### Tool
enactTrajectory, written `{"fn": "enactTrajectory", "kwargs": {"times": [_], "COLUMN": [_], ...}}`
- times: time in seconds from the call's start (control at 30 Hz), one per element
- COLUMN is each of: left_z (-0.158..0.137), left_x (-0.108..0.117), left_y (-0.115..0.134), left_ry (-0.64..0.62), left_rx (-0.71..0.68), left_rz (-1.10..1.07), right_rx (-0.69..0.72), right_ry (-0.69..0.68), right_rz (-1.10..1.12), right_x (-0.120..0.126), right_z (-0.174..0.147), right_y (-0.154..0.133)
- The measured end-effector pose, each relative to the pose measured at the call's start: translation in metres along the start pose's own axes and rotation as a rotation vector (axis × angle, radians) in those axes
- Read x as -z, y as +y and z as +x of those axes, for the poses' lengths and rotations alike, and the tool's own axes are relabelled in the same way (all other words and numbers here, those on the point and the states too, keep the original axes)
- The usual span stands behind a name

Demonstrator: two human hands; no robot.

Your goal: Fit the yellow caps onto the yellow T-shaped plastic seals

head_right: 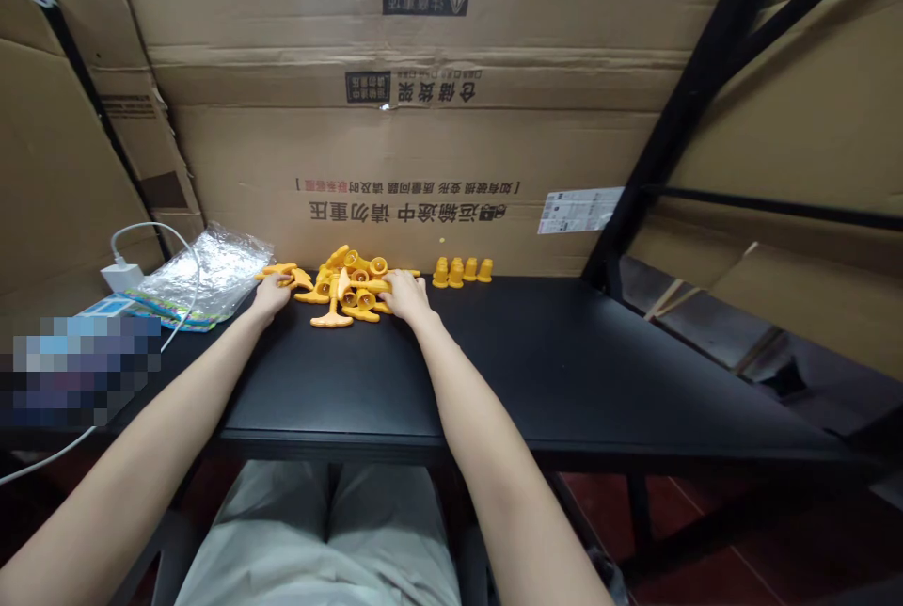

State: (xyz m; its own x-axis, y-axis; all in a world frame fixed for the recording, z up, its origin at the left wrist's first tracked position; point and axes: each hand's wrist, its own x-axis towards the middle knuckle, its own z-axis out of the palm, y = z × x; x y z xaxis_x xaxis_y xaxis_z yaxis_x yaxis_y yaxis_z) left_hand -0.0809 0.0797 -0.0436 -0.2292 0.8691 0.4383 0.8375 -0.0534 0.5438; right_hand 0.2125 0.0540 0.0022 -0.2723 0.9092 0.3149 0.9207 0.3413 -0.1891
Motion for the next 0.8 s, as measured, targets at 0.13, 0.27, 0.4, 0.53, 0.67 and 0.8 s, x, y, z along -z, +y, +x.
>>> {"fn": "enactTrajectory", "kwargs": {"times": [0.13,0.27,0.4,0.53,0.67,0.8], "left_z": [-0.016,-0.021,-0.024,-0.031,-0.044,-0.056], "left_x": [0.004,0.011,0.017,0.028,0.041,0.043], "left_y": [-0.001,0.004,0.01,0.027,0.058,0.08], "left_ry": [0.003,-0.029,-0.067,0.068,0.093,-0.057], "left_rx": [0.03,0.055,0.06,-0.08,-0.417,-0.618], "left_rz": [-0.068,-0.052,0.01,0.092,0.004,0.037], "right_rx": [0.052,0.087,0.119,0.135,0.204,0.391], "right_ry": [0.135,0.228,0.271,0.257,0.216,0.255], "right_rz": [0.04,0.072,0.082,0.09,0.135,0.195], "right_x": [-0.006,-0.005,-0.001,0.003,0.006,0.01], "right_z": [-0.008,-0.011,-0.014,-0.015,-0.015,-0.018], "right_y": [0.005,0.002,-0.005,-0.004,-0.005,-0.015]}}
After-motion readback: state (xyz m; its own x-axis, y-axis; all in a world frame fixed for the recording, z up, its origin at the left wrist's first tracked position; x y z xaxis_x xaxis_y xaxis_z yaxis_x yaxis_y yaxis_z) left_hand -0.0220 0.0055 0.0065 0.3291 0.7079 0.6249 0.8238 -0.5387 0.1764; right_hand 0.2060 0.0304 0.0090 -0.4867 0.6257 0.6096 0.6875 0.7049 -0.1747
